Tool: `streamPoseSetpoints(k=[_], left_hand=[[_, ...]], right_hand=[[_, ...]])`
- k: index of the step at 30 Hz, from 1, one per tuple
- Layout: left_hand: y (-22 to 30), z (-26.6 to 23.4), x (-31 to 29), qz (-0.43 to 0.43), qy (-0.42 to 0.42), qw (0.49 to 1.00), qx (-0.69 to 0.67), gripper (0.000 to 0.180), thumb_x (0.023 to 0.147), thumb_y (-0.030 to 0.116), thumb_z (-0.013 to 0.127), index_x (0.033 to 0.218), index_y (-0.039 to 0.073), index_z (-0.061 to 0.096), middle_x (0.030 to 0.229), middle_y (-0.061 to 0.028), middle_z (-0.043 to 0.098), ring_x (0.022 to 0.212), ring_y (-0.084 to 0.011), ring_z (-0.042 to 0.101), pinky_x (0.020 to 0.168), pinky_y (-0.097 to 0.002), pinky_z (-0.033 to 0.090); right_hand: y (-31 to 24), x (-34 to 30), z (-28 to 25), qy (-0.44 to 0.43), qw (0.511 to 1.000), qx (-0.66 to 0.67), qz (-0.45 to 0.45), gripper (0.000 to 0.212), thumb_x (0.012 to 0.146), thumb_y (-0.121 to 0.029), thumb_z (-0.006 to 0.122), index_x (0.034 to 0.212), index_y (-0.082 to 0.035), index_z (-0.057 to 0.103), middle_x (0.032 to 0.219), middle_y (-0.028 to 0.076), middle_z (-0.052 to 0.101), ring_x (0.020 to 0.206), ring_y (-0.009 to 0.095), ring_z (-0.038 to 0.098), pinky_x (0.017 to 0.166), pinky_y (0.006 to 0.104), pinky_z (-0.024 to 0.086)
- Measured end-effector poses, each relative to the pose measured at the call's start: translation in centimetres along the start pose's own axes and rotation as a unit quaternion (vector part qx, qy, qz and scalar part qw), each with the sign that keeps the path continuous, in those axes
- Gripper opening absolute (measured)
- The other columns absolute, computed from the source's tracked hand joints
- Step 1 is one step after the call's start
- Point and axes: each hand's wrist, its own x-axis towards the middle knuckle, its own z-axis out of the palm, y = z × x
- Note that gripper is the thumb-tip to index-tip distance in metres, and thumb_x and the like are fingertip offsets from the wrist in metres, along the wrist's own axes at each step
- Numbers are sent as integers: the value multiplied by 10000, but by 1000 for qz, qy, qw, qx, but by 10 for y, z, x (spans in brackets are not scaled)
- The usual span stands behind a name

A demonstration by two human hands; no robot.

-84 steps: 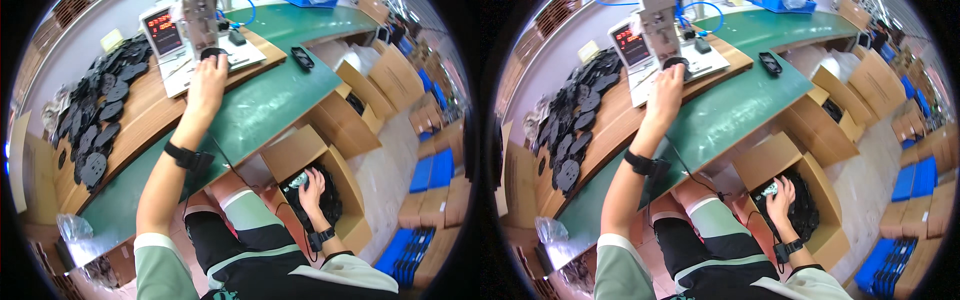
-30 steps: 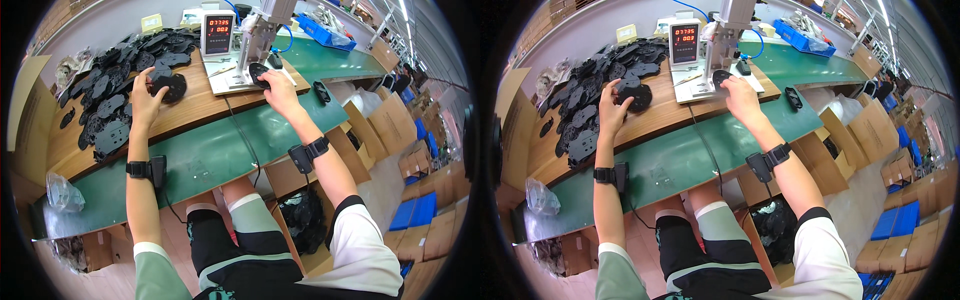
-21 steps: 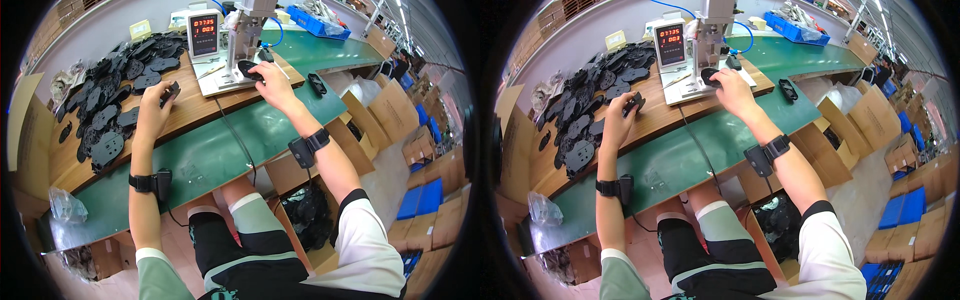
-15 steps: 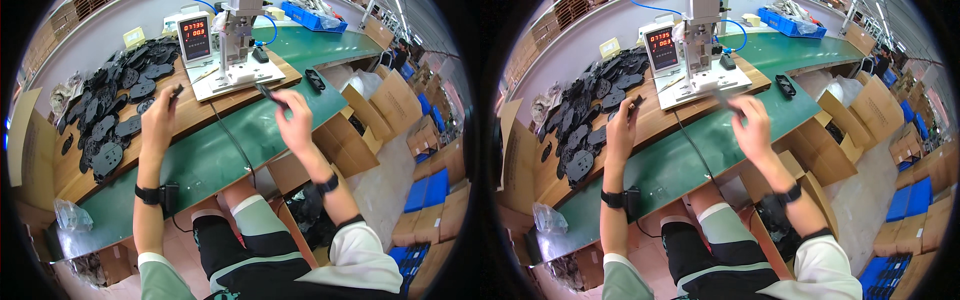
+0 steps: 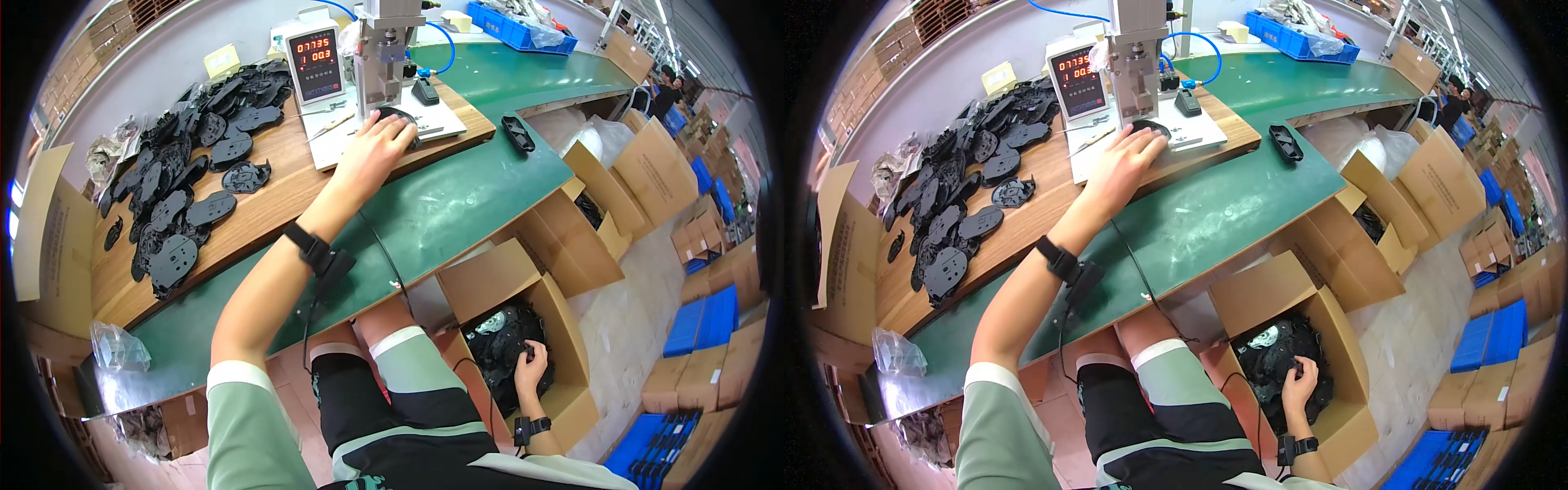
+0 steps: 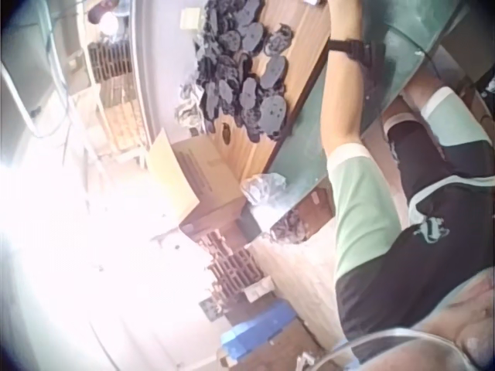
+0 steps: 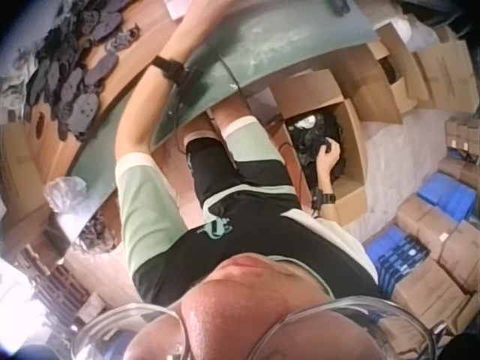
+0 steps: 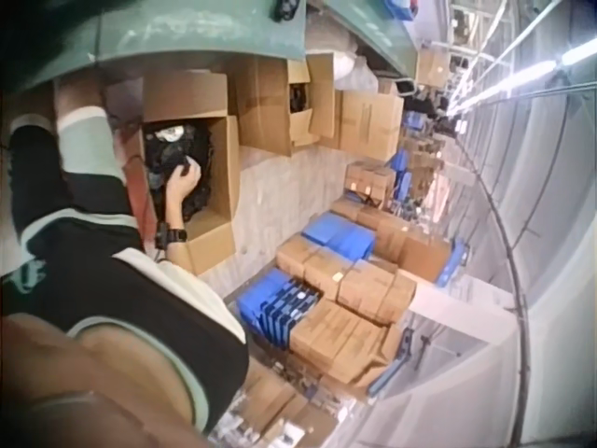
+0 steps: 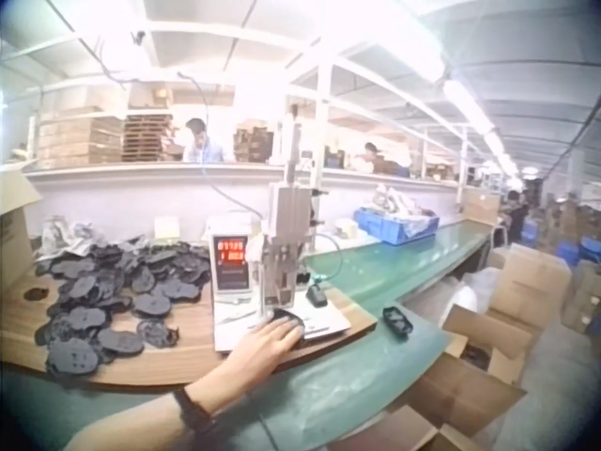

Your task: Assembling the internal components and base of computer mice using a mechanical press machine.

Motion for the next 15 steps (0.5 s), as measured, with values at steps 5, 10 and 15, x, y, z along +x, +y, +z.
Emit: streamPoseSetpoints(k=[5, 10, 15], left_hand=[[-8, 22, 7, -29, 42, 998, -22, 303, 925, -18, 593, 1224, 28, 611, 1263, -187, 712, 1193, -371, 697, 1080, -460, 538], [-6, 16, 13, -33, 14, 997, -72, 300, 894, -41, 595, 1186, 25, 594, 1085, -184, 687, 1044, -411, 704, 946, -482, 569], [-5, 14, 13, -36, -6, 997, -71, 302, 910, -28, 592, 1206, 31, 586, 1121, -188, 681, 1041, -427, 699, 953, -508, 565]], right_hand=[[46, -4, 14, -15, 999, -37, 21, 278, 869, 26, 599, 1120, -15, 713, 1129, 156, 668, 1054, 335, 617, 871, 402, 536], [78, -4, 34, -55, 996, -72, 19, 296, 883, -7, 616, 1166, -8, 700, 1189, 172, 652, 1133, 369, 588, 1003, 454, 485], [71, -14, 48, -85, 979, -175, 63, 381, 885, -20, 632, 1264, -23, 670, 1320, 187, 617, 1287, 413, 530, 1148, 502, 405]])
